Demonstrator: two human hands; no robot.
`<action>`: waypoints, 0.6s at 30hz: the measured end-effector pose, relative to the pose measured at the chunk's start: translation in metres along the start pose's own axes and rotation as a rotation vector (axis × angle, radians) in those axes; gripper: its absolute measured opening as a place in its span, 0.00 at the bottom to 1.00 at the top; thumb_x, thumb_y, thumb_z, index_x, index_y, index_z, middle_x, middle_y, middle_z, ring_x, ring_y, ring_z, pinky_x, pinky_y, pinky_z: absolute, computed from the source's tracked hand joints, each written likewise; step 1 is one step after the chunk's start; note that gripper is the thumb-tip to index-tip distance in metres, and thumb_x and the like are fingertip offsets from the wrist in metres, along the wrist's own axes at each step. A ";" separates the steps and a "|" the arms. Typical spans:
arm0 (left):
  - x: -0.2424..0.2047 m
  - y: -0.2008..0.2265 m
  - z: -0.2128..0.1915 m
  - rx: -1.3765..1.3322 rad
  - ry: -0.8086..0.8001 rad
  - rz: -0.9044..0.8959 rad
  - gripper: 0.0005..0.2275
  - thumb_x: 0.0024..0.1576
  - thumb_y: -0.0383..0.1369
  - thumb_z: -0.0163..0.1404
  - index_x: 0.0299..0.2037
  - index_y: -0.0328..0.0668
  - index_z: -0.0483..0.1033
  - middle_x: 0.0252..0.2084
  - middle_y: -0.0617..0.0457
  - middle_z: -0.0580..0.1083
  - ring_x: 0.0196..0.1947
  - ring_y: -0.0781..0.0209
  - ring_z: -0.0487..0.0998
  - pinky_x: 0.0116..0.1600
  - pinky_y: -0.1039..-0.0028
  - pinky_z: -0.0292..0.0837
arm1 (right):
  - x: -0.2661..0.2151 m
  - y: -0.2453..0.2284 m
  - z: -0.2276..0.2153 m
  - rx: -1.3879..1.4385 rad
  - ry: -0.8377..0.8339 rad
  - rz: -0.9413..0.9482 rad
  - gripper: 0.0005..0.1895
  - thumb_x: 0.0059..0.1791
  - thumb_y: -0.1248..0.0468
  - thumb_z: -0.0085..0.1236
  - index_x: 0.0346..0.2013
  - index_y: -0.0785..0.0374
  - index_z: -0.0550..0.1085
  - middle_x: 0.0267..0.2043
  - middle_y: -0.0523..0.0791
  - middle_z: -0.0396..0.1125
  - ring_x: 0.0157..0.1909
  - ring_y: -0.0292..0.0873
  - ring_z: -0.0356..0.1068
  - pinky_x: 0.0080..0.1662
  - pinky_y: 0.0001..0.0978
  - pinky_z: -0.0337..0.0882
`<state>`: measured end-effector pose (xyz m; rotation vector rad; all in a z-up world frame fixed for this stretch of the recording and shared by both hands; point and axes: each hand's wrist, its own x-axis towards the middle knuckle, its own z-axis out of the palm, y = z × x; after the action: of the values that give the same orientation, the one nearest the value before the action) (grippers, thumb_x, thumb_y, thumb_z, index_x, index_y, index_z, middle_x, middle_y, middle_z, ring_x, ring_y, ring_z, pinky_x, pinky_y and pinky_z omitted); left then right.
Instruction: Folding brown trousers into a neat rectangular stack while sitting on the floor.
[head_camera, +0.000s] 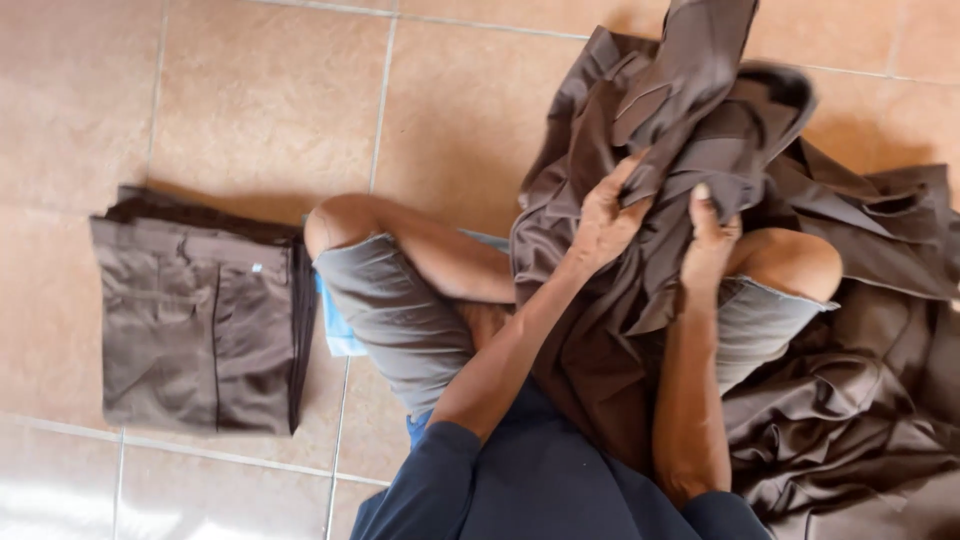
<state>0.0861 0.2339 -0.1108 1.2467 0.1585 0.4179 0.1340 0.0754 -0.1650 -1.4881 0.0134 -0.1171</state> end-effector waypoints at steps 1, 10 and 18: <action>-0.002 0.017 0.008 -0.006 -0.023 -0.006 0.22 0.57 0.20 0.54 0.62 0.52 0.77 0.57 0.47 0.77 0.61 0.59 0.75 0.70 0.64 0.67 | -0.005 -0.005 0.000 -0.004 0.024 -0.005 0.14 0.56 0.59 0.64 0.56 0.55 0.76 0.51 0.41 0.73 0.53 0.33 0.69 0.60 0.34 0.71; 0.001 0.086 0.064 0.166 -0.110 0.007 0.23 0.58 0.22 0.53 0.64 0.53 0.74 0.61 0.48 0.76 0.65 0.54 0.75 0.71 0.60 0.69 | -0.017 -0.127 0.004 0.201 0.338 -0.003 0.06 0.52 0.62 0.67 0.41 0.58 0.78 0.33 0.44 0.72 0.34 0.36 0.74 0.43 0.29 0.79; -0.035 0.104 0.176 0.008 -0.404 0.285 0.32 0.61 0.19 0.56 0.74 0.60 0.62 0.72 0.65 0.71 0.71 0.67 0.79 0.81 0.80 0.77 | -0.003 -0.164 -0.218 -0.432 0.444 -0.469 0.02 0.57 0.70 0.52 0.42 0.66 0.68 0.41 0.47 0.61 0.42 0.45 0.62 0.49 0.40 0.68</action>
<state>0.0914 0.0908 0.0397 1.3410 -0.3657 0.4005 0.1016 -0.1539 -0.0209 -1.8450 0.0507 -0.8677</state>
